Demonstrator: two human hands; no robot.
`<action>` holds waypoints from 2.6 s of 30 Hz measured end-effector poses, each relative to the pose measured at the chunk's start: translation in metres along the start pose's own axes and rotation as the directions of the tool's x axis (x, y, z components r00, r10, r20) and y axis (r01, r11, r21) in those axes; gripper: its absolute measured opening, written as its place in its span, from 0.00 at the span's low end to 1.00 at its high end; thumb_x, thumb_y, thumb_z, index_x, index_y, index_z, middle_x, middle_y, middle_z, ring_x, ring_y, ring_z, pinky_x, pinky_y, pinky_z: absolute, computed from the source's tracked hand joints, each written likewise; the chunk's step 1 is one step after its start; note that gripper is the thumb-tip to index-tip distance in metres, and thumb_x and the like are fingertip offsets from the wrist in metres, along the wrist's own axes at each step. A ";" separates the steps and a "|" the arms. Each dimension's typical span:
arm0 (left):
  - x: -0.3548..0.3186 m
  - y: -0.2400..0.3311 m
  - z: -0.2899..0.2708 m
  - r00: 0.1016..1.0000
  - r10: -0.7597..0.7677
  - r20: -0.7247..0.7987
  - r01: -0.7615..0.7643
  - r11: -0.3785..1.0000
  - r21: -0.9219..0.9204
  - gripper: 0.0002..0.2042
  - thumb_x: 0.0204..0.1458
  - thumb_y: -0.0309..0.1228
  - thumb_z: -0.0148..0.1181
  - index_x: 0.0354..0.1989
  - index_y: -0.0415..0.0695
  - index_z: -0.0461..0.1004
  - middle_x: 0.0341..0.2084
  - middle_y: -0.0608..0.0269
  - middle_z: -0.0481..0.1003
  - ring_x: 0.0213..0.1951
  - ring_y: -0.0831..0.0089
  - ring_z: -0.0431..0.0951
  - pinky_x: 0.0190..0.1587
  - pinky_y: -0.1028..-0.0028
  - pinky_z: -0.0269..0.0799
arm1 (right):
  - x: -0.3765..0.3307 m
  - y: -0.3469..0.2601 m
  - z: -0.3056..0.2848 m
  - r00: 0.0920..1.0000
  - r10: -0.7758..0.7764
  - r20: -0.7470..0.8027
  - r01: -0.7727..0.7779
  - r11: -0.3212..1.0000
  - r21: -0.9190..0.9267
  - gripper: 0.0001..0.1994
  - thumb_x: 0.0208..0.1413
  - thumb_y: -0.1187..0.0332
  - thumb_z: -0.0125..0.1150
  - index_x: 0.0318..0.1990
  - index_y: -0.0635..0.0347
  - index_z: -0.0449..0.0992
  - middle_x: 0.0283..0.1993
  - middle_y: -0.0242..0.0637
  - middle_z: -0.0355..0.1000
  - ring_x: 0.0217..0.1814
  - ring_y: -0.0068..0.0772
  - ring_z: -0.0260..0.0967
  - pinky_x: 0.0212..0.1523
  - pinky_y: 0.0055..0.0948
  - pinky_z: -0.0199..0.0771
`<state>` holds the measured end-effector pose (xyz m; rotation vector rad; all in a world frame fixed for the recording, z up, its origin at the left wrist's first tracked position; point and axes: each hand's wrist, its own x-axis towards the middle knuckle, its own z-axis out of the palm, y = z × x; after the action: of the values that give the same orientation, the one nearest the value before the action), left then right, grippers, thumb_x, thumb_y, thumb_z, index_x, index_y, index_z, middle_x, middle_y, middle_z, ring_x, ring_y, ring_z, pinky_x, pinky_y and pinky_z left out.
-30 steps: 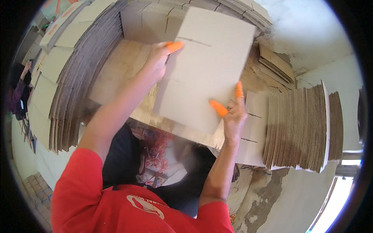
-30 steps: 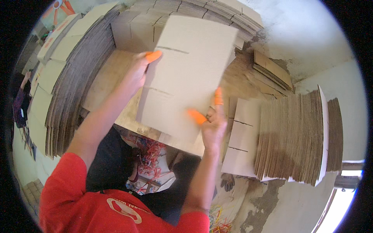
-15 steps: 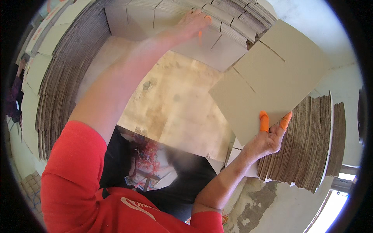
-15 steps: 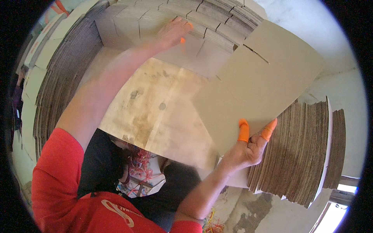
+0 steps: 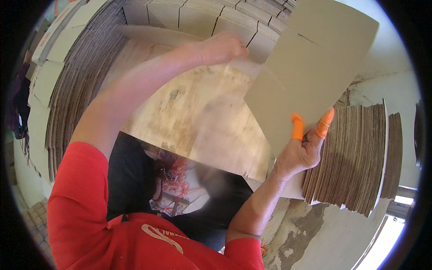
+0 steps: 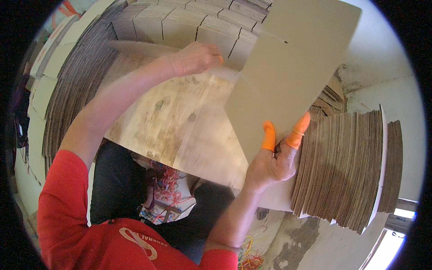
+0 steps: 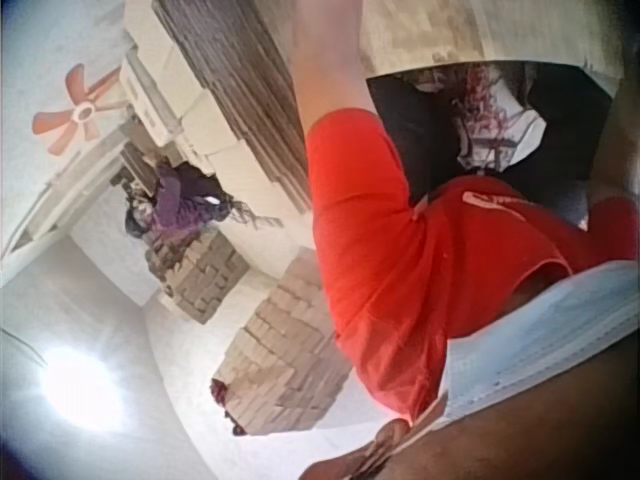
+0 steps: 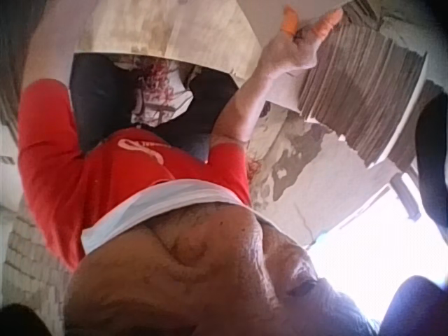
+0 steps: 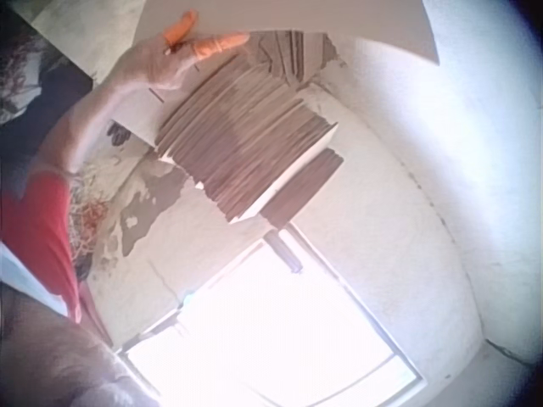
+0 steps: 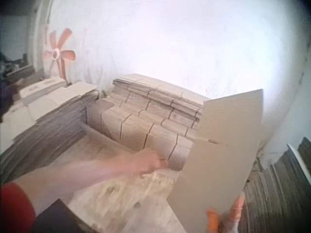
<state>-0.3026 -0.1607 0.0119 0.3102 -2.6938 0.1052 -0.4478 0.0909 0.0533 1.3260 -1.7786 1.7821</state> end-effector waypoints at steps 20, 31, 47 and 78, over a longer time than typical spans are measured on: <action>-0.009 0.103 -0.042 0.967 0.255 -0.026 -0.254 0.966 0.044 0.07 0.39 0.27 0.58 0.27 0.40 0.69 0.25 0.61 0.70 0.36 0.66 0.73 0.31 0.71 0.76 | -0.001 0.000 -0.002 0.960 -0.149 0.239 0.221 0.925 -0.310 0.26 0.52 0.76 0.64 0.60 0.56 0.69 0.59 0.48 0.69 0.38 0.43 0.76 0.30 0.30 0.76; -0.012 0.122 -0.061 0.966 0.220 -0.138 -0.231 0.970 -0.071 0.10 0.38 0.25 0.59 0.31 0.39 0.69 0.27 0.61 0.69 0.34 0.67 0.72 0.31 0.72 0.75 | -0.023 0.015 0.007 0.895 0.024 0.445 0.212 0.855 -0.473 0.38 0.50 0.79 0.60 0.69 0.54 0.51 0.55 0.46 0.68 0.35 0.48 0.74 0.28 0.39 0.77; 0.026 -0.043 -0.011 0.842 -0.538 0.047 0.512 0.824 0.244 0.25 0.44 0.30 0.67 0.50 0.40 0.64 0.44 0.56 0.69 0.53 0.59 0.65 0.54 0.61 0.63 | -0.030 0.002 0.000 0.949 0.115 0.293 -0.007 0.938 -0.345 0.39 0.45 0.83 0.58 0.69 0.59 0.54 0.59 0.48 0.69 0.38 0.41 0.77 0.36 0.28 0.77; 0.014 0.008 -0.033 0.984 -0.096 -0.148 0.096 0.995 -0.004 0.06 0.42 0.19 0.58 0.29 0.41 0.72 0.24 0.55 0.71 0.33 0.57 0.74 0.34 0.63 0.71 | -0.032 -0.019 -0.015 0.879 0.027 0.477 0.115 0.957 -0.267 0.45 0.38 0.83 0.63 0.69 0.54 0.54 0.39 0.44 0.71 0.29 0.44 0.72 0.29 0.36 0.76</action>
<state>-0.3036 -0.1513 0.0469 0.4155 -2.5273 0.0996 -0.4221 0.1204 0.0442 1.7633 -2.1293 1.1643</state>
